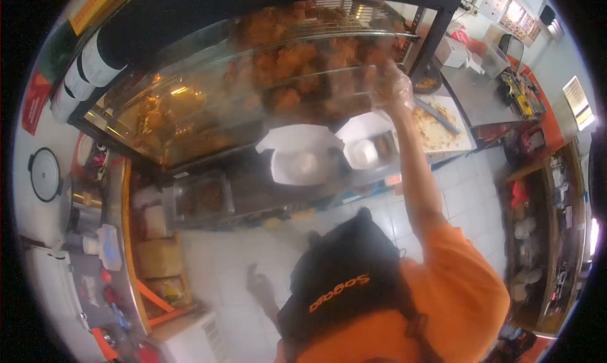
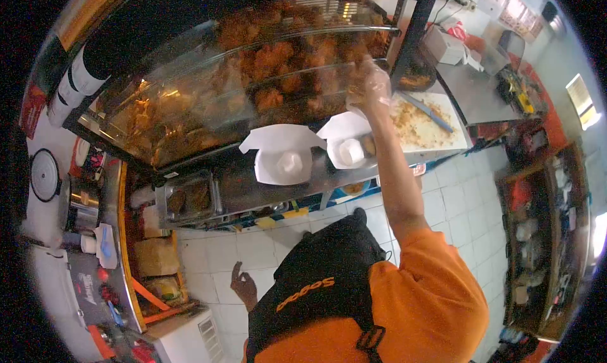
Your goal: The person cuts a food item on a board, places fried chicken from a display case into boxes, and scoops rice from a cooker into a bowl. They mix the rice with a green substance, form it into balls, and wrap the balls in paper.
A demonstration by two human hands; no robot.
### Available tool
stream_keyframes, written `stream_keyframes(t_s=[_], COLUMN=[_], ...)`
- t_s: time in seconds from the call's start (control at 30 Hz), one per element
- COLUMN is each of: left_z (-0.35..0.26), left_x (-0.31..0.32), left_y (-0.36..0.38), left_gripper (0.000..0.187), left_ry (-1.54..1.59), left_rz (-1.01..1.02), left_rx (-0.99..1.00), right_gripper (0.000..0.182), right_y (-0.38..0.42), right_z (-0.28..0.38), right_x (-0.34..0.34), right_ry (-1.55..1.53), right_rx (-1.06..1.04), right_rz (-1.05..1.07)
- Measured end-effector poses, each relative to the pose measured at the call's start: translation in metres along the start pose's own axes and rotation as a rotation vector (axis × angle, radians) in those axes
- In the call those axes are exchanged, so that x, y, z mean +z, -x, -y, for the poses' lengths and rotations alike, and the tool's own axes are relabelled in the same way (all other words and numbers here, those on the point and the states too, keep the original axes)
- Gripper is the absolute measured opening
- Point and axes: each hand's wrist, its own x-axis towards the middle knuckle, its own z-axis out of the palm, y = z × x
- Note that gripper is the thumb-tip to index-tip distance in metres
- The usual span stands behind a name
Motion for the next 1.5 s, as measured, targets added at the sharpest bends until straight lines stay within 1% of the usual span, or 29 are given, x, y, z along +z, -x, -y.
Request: stream_keyframes(t_s=[0.03,0.07,0.13,0.17,0.2,0.27,0.3,0.37,0.4,0.43,0.53,0.63,0.67,0.7,0.8,0.9,0.93,1.0,1.03,1.13,1.23,1.3,1.33,1.37,1.4,1.43,1.47,1.5], left_z=[0.0,-0.003,-0.003,-0.009,-0.015,-0.022,-0.011,-0.002,0.003,0.009,0.023,0.06,0.058,0.056,0.05,0.061,0.062,0.034,0.016,-0.012,0.023,0.004,-0.006,-0.008,-0.006,-0.005,-0.004,-0.003], left_x=[0.004,0.007,0.018,0.015,0.015,0.013,0.019,0.019,0.018,0.019,0.013,0.018,0.019,0.016,0.011,0.025,0.029,0.028,0.024,0.026,0.052,0.052,0.047,0.046,0.05,0.051,0.049,0.046], left_y=[0.0,-0.002,-0.007,-0.012,-0.016,-0.02,-0.019,-0.018,-0.014,-0.009,0.005,0.034,0.035,0.04,0.043,0.033,0.031,0.009,-0.001,-0.015,-0.007,-0.01,-0.009,-0.007,-0.007,-0.007,-0.003,0.002], left_gripper=[0.044,0.042,0.04,0.039,0.038,0.038,0.039,0.039,0.039,0.04,0.039,0.038,0.038,0.038,0.037,0.037,0.035,0.033,0.033,0.033,0.032,0.031,0.031,0.031,0.031,0.031,0.032,0.034], left_ry=[0.026,-0.06,0.01,-0.005,-0.007,-0.015,0.067,0.074,0.076,0.001,-0.001,-0.036,-0.039,-0.062,-0.039,-0.003,0.003,0.009,0.01,0.008,0.062,0.029,0.004,0.024,0.048,0.074,0.069,0.066], left_rz=[0.021,0.025,0.104,0.169,0.171,0.171,0.156,0.136,0.128,0.102,0.066,0.016,0.0,0.023,0.064,0.072,0.114,0.2,0.201,0.214,0.204,0.223,0.239,0.242,0.238,0.229,0.221,0.213], left_rx=[0.021,0.116,0.096,0.09,0.082,0.061,0.0,0.001,-0.001,-0.004,0.017,-0.103,-0.145,-0.197,-0.208,-0.111,-0.171,-0.29,-0.222,-0.171,-0.081,-0.022,-0.002,-0.028,-0.05,-0.066,-0.087,-0.106], right_gripper=[0.03,0.029,0.027,0.027,0.027,0.034,0.033,0.031,0.032,0.032,0.033,0.035,0.035,0.036,0.038,0.039,0.04,0.041,0.042,0.04,0.038,0.036,0.03,0.036,0.047,0.046,0.046,0.046], right_y=[-0.008,0.0,0.015,0.018,0.017,-0.023,-0.045,-0.078,-0.095,-0.108,-0.134,-0.144,-0.147,-0.148,-0.149,-0.144,-0.142,-0.135,-0.133,-0.128,-0.121,-0.113,-0.169,-0.144,-0.121,-0.148,-0.151,-0.137], right_z=[-0.026,-0.011,0.02,0.055,0.082,0.107,0.119,0.136,0.143,0.149,0.163,0.161,0.161,0.158,0.148,0.133,0.127,0.111,0.103,0.1,0.112,0.105,0.063,0.1,0.144,0.123,0.132,0.138], right_x=[0.005,0.005,0.004,0.004,0.002,-0.007,0.0,0.014,0.024,0.036,0.06,0.065,0.063,0.061,0.05,0.032,0.026,0.016,0.008,-0.008,-0.031,-0.036,-0.036,-0.021,-0.005,0.008,0.019,0.031], right_ry=[0.165,0.33,0.663,0.699,0.732,0.645,0.823,1.187,1.3,1.349,1.335,1.261,1.234,1.199,1.112,1.036,1.009,0.966,0.954,0.932,0.921,0.913,1.144,1.586,2.022,2.192,2.11,1.967], right_rx=[-0.169,-0.331,-0.671,-0.647,-0.627,-0.883,-0.934,-1.023,-1.032,-1.01,-0.887,-0.807,-0.79,-0.776,-0.735,-0.686,-0.671,-0.637,-0.63,-0.632,-0.624,-0.612,-0.464,-0.574,-0.697,-0.966,-0.98,-0.973], right_rz=[0.004,0.017,-0.042,-0.088,-0.135,-0.126,-0.08,0.015,0.067,0.098,0.123,0.1,0.087,0.08,0.056,0.05,0.053,0.067,0.078,0.126,0.18,0.246,0.22,0.405,0.592,0.578,0.564,0.528])
